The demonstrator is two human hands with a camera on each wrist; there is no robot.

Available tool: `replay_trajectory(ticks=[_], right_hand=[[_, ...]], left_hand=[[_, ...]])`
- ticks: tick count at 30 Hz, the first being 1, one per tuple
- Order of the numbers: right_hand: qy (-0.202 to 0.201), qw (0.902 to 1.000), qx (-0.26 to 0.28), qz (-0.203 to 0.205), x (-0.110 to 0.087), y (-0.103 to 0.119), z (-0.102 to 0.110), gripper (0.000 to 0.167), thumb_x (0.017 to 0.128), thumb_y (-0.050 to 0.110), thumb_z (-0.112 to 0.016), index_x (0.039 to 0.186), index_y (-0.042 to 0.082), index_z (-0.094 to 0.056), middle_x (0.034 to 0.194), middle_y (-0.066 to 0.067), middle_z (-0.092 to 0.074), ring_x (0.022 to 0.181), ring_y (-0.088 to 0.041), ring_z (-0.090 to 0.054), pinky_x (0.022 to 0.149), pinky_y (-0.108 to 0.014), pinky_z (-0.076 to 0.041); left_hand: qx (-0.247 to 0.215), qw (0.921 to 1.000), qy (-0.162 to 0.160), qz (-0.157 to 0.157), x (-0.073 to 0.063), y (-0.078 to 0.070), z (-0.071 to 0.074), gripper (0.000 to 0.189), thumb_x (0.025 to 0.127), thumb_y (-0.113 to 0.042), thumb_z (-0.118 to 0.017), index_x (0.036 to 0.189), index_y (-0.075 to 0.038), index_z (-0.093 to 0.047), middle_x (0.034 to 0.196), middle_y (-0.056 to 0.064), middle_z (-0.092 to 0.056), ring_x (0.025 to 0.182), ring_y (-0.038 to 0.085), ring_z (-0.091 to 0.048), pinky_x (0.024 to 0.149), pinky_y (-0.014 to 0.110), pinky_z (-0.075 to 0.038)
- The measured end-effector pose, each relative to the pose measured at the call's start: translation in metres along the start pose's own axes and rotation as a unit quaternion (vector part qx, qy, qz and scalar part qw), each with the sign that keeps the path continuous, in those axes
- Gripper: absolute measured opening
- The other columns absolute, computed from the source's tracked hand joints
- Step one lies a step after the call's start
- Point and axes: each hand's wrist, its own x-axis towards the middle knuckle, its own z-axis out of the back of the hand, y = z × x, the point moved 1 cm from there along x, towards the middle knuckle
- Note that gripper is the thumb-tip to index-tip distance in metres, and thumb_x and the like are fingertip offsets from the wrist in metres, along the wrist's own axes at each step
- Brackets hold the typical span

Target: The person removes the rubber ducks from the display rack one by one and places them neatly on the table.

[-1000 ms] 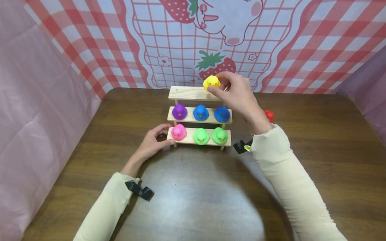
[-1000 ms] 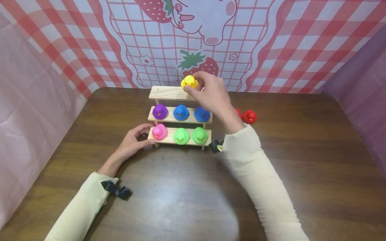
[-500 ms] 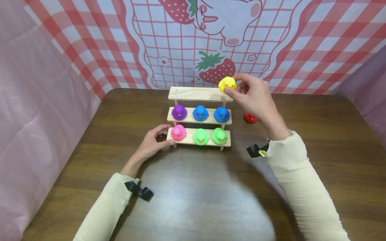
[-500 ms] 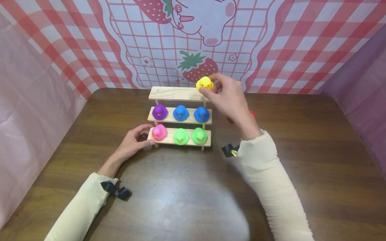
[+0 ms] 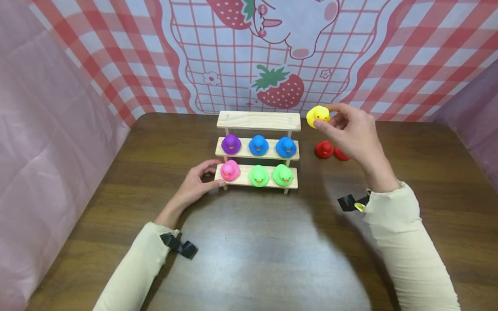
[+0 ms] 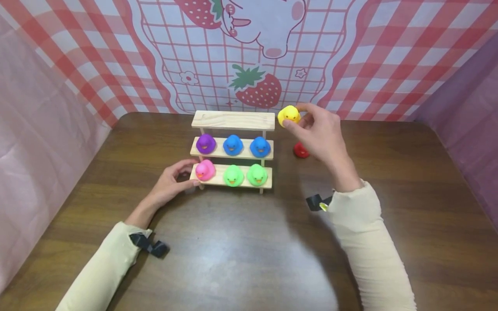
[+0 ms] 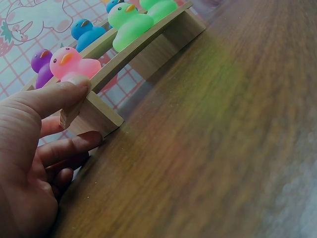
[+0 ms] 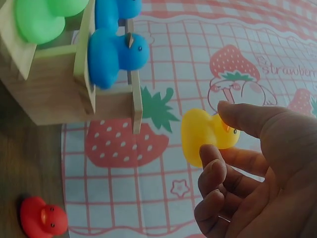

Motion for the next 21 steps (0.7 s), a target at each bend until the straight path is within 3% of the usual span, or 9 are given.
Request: replay_trajectory(ticks=[11, 21], right_hand=[[-0.014, 0.9996, -0.015, -0.021, -0.008, -0.025, 0.011, 0.052, 0.091, 0.043, -0.069, 0.131, 0.009, -0.064, 0.098, -0.017, -0.069, 0.079, -0.017, -0.053, 0.056, -0.016, -0.04], [-0.024, 0.9987, -0.024, -0.037, -0.017, -0.046, 0.023, 0.05, 0.091, 0.047, -0.068, 0.126, 0.012, -0.067, 0.087, -0.004, -0.064, 0.076, -0.008, -0.05, 0.058, -0.019, -0.04]], left_hand=[[0.002, 1.0, 0.001, 0.002, 0.0, -0.004, 0.0, 0.062, 0.08, -0.004, -0.078, 0.136, 0.001, -0.055, 0.114, 0.027, -0.07, 0.104, 0.027, -0.062, 0.097, 0.038, -0.044], [0.007, 0.9999, -0.004, -0.009, 0.0, 0.0, 0.0, 0.06, 0.079, -0.006, -0.078, 0.135, 0.001, -0.057, 0.111, 0.025, -0.072, 0.098, 0.014, -0.06, 0.094, 0.031, -0.044]])
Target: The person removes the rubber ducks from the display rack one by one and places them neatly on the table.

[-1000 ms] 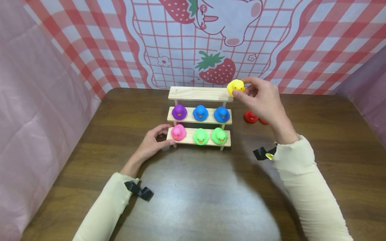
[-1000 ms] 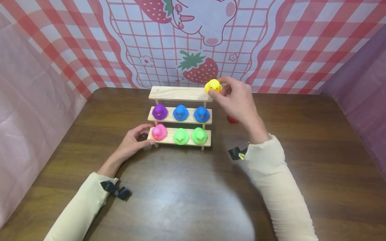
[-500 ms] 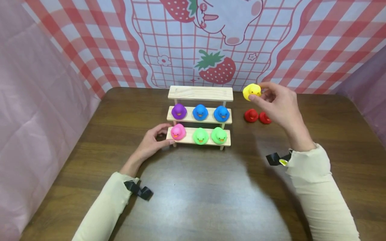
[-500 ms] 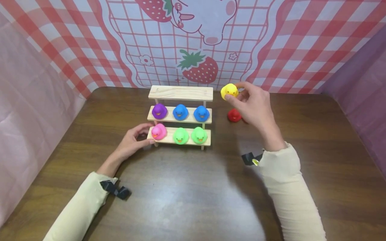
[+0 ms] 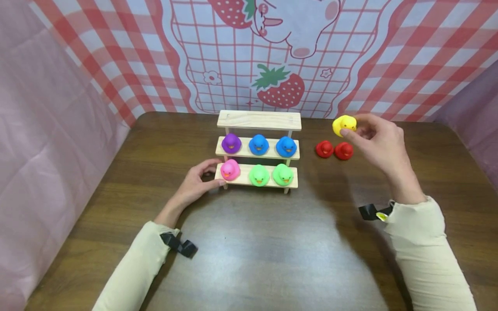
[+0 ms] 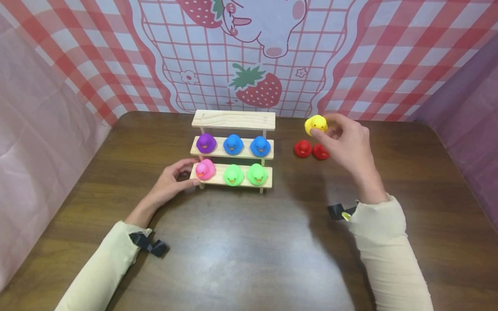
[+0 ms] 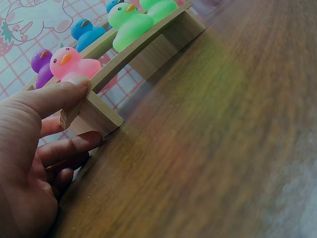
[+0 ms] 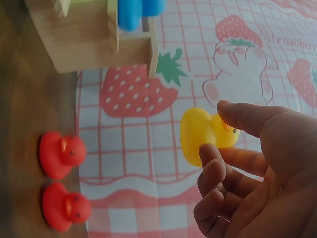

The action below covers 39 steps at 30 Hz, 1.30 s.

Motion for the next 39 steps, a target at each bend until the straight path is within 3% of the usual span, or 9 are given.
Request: replay_trajectory(ticks=[6, 10, 17, 19, 25, 28, 33, 39], right_hand=[[0.003, 0.9998, -0.01, -0.018, -0.003, -0.02, 0.008, 0.055, 0.092, 0.048, -0.067, 0.129, 0.008, -0.065, 0.095, -0.013, -0.066, 0.077, -0.008, -0.049, 0.058, -0.018, -0.039], [-0.001, 0.9995, -0.013, -0.028, -0.005, -0.031, 0.012, 0.055, 0.091, 0.047, -0.067, 0.129, 0.007, -0.064, 0.082, 0.011, -0.061, 0.075, -0.008, -0.048, 0.057, -0.018, -0.039], [0.004, 0.9988, -0.02, -0.043, -0.009, -0.048, 0.016, 0.059, 0.092, 0.048, -0.066, 0.132, 0.005, -0.061, 0.079, 0.021, -0.057, 0.076, -0.008, -0.046, 0.058, -0.016, -0.038], [0.006, 0.9986, -0.023, -0.048, -0.01, -0.054, 0.017, 0.059, 0.092, 0.048, -0.065, 0.132, 0.004, -0.061, 0.072, 0.031, -0.046, 0.075, -0.008, -0.045, 0.058, -0.018, -0.038], [0.013, 0.9975, -0.032, -0.062, -0.011, -0.069, 0.017, 0.061, 0.093, 0.05, -0.064, 0.132, 0.004, -0.061, 0.073, 0.028, -0.045, 0.076, -0.01, -0.044, 0.059, -0.022, -0.037], [0.016, 0.9969, -0.04, -0.065, -0.011, -0.076, 0.016, 0.06, 0.094, 0.049, -0.063, 0.131, 0.002, -0.061, 0.079, 0.017, -0.055, 0.076, -0.009, -0.044, 0.06, -0.022, -0.037], [0.039, 0.9951, -0.046, -0.078, -0.01, -0.088, 0.013, 0.064, 0.096, 0.05, -0.058, 0.134, -0.001, -0.057, 0.104, -0.018, -0.062, 0.081, -0.016, -0.044, 0.057, -0.021, -0.039], [0.065, 0.9928, -0.048, -0.088, -0.008, -0.1, 0.006, 0.069, 0.097, 0.052, -0.056, 0.137, -0.004, -0.053, 0.108, -0.025, -0.061, 0.083, -0.024, -0.048, 0.055, -0.022, -0.043]], left_hand=[[0.003, 1.0, 0.0, -0.002, 0.0, -0.001, 0.0, 0.06, 0.079, -0.006, -0.078, 0.135, 0.001, -0.056, 0.111, 0.026, -0.071, 0.099, 0.015, -0.061, 0.094, 0.031, -0.044], [-0.005, 1.0, 0.002, -0.001, 0.0, -0.001, 0.001, 0.061, 0.079, -0.005, -0.078, 0.135, 0.0, -0.056, 0.112, 0.026, -0.071, 0.099, 0.017, -0.061, 0.094, 0.032, -0.044], [-0.008, 1.0, 0.002, 0.006, 0.0, 0.0, 0.001, 0.061, 0.078, -0.005, -0.079, 0.135, 0.0, -0.057, 0.112, 0.026, -0.071, 0.099, 0.019, -0.059, 0.094, 0.034, -0.044], [-0.009, 0.9999, 0.003, 0.006, 0.0, 0.0, 0.001, 0.061, 0.078, -0.005, -0.079, 0.135, 0.0, -0.057, 0.111, 0.026, -0.071, 0.098, 0.018, -0.059, 0.093, 0.033, -0.044], [-0.011, 0.9999, 0.004, 0.009, 0.0, -0.001, 0.0, 0.061, 0.078, -0.005, -0.079, 0.135, 0.0, -0.056, 0.112, 0.026, -0.07, 0.098, 0.017, -0.06, 0.094, 0.033, -0.044], [-0.012, 0.9998, 0.005, 0.012, 0.0, -0.001, 0.0, 0.062, 0.078, -0.005, -0.079, 0.136, 0.0, -0.056, 0.113, 0.026, -0.07, 0.1, 0.018, -0.06, 0.096, 0.035, -0.044], [-0.009, 0.9998, 0.006, 0.014, 0.0, -0.002, 0.0, 0.062, 0.078, -0.005, -0.079, 0.136, -0.001, -0.056, 0.114, 0.026, -0.07, 0.102, 0.02, -0.06, 0.097, 0.036, -0.043], [-0.008, 0.9999, 0.005, 0.011, 0.0, -0.002, 0.0, 0.062, 0.079, -0.006, -0.079, 0.136, -0.001, -0.056, 0.114, 0.025, -0.07, 0.101, 0.019, -0.061, 0.095, 0.033, -0.044]])
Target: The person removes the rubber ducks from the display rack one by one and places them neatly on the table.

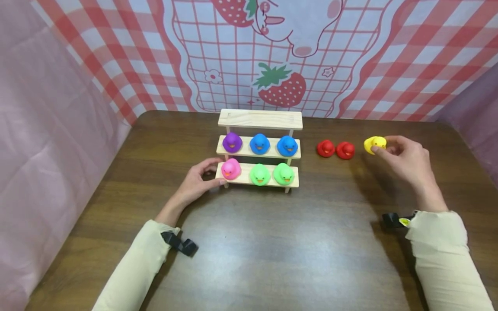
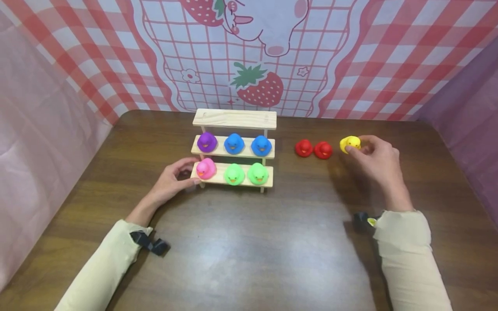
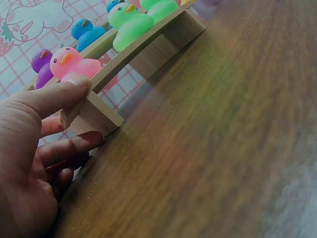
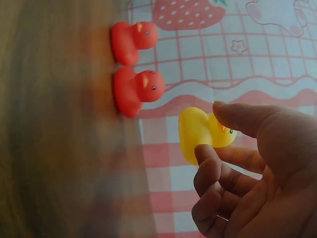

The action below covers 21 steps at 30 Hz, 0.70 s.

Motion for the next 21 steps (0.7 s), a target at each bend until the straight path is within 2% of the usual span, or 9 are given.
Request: replay_trajectory(ticks=[11, 21], right_hand=[[0.01, 0.9998, -0.011, 0.012, 0.007, -0.013, -0.012, 0.063, 0.096, 0.047, -0.06, 0.132, -0.004, -0.056, 0.1, -0.023, -0.064, 0.074, -0.018, -0.051, 0.056, -0.023, -0.042], [0.029, 0.9992, -0.023, 0.018, 0.011, -0.02, -0.021, 0.061, 0.097, 0.043, -0.061, 0.132, -0.007, -0.055, 0.1, -0.027, -0.063, 0.078, -0.025, -0.053, 0.057, -0.024, -0.041]], left_hand=[[-0.004, 1.0, 0.001, 0.002, 0.001, 0.002, 0.0, 0.062, 0.078, -0.004, -0.079, 0.136, -0.001, -0.056, 0.114, 0.026, -0.07, 0.1, 0.02, -0.06, 0.096, 0.036, -0.044], [-0.008, 1.0, -0.002, -0.002, 0.0, 0.002, 0.0, 0.062, 0.078, -0.003, -0.078, 0.136, 0.001, -0.056, 0.113, 0.027, -0.07, 0.099, 0.018, -0.062, 0.095, 0.033, -0.045]])
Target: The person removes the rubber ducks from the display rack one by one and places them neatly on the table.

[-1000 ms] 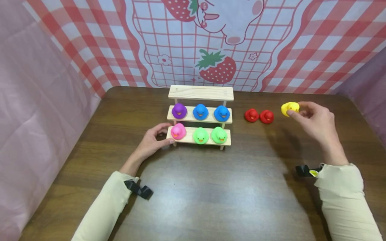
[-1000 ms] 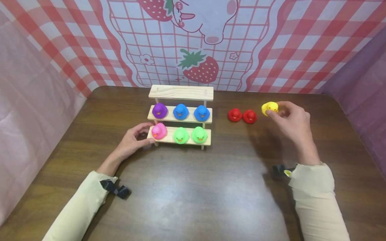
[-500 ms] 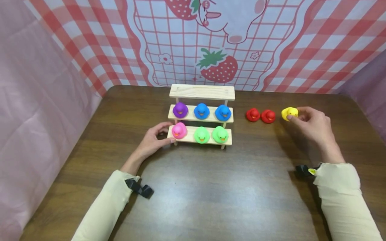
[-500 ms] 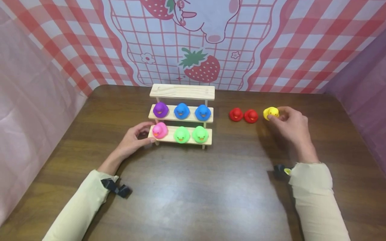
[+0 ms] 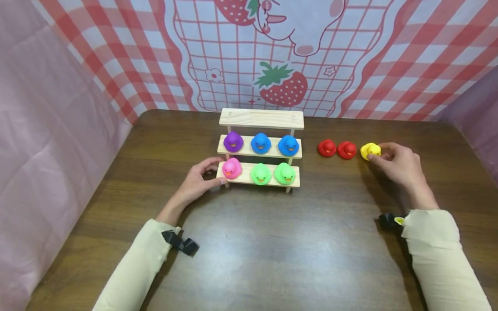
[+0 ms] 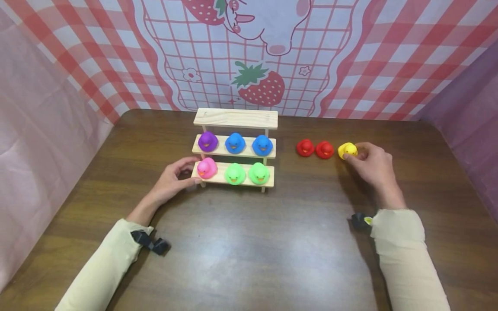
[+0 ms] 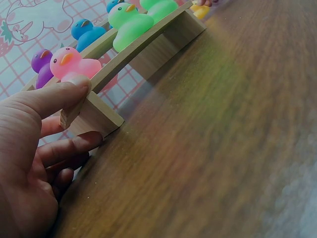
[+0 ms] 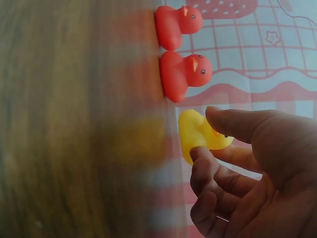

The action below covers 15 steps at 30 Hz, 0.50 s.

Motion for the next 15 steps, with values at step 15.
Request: replay_trajectory(ticks=[15], right_hand=[[0.02, 0.9998, -0.005, -0.003, 0.0056, -0.0044, -0.006, 0.062, 0.098, 0.04, -0.06, 0.134, -0.009, -0.052, 0.105, -0.03, -0.063, 0.079, -0.027, -0.055, 0.058, -0.024, -0.042]], left_hand=[[0.005, 1.0, 0.001, 0.0, 0.0003, -0.0003, -0.0004, 0.06, 0.08, -0.005, -0.078, 0.135, 0.001, -0.056, 0.113, 0.027, -0.07, 0.102, 0.024, -0.063, 0.097, 0.037, -0.045]])
